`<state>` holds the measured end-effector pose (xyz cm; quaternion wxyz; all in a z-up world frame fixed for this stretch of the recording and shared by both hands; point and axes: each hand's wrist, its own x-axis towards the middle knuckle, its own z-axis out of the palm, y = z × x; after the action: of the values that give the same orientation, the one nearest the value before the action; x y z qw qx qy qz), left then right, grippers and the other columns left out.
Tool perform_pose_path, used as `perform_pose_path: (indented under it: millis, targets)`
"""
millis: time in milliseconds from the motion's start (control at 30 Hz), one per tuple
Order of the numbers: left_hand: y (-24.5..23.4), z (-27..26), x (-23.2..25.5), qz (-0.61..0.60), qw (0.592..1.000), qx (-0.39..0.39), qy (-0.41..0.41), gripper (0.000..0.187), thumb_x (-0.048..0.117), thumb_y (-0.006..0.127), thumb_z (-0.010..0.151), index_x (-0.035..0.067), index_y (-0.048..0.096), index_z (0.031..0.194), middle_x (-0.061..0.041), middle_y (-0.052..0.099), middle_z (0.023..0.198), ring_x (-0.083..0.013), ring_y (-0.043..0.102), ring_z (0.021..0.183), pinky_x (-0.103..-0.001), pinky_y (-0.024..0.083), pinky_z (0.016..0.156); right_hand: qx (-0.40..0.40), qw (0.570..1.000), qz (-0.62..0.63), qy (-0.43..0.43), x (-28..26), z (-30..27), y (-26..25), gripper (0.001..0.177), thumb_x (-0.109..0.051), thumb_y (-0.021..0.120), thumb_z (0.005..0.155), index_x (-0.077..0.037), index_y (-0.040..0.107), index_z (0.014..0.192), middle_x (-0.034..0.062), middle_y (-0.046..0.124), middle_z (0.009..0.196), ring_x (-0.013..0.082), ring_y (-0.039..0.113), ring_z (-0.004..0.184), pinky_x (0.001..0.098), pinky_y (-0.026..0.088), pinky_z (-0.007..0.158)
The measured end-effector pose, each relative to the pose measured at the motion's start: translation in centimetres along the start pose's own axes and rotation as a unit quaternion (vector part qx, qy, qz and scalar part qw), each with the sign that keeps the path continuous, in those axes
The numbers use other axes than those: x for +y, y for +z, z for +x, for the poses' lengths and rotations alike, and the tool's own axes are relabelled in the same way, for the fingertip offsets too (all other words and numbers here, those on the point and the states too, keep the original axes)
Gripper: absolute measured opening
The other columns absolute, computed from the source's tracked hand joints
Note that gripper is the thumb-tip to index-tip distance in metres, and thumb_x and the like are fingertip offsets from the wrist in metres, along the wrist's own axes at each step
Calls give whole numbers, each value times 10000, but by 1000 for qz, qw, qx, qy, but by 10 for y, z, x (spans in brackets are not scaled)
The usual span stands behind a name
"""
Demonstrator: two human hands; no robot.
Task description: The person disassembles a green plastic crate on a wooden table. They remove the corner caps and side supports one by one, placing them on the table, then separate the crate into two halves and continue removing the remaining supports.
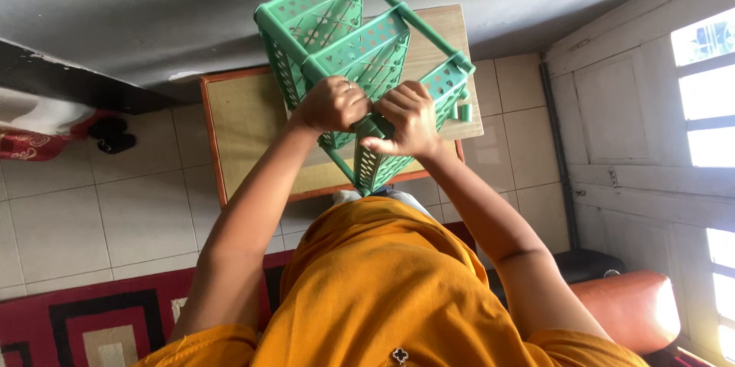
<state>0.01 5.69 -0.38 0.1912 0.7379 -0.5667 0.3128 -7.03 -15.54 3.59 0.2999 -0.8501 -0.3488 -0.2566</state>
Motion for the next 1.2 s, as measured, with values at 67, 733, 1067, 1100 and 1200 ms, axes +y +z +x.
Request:
perform_pose_path:
  millis: [67,733,1067,1100,1200]
  targets:
    - [-2,0,1,-28,999,-11,-14,184,167,683,798,113,555,677,-52,604,680,-239,689,668,-375,574,662,-12,1000,10,19,-6,-3,0,682,-711,560,944,-43,686,890,96,620,821,309,612,792,453,464,864]
    - [38,-37,4,-34,971,-102,-215,395,267,603,979,118,668,619,-81,698,664,-265,701,658,-429,540,764,-79,995,62,3,48,-40,56,365,-351,467,1022,-81,675,894,104,667,936,299,563,880,451,412,979]
    - [44,-71,36,11,949,-50,-310,410,269,597,979,86,656,617,-154,655,642,-325,641,604,-453,520,702,-125,992,31,8,3,-44,89,346,-463,577,979,-157,723,909,47,698,897,261,579,861,432,381,892]
    - [43,-73,37,4,950,-16,-313,383,242,586,971,80,653,630,-149,653,652,-337,637,621,-458,512,699,-117,993,18,7,2,-44,91,322,-446,574,975,-166,726,927,37,691,884,265,581,870,441,374,884]
    - [39,-75,34,-45,947,-11,-319,361,213,580,961,78,645,633,-136,645,637,-336,646,627,-460,509,703,-98,995,14,0,1,-45,93,274,-391,560,1003,-179,730,968,30,675,881,259,579,864,451,369,877]
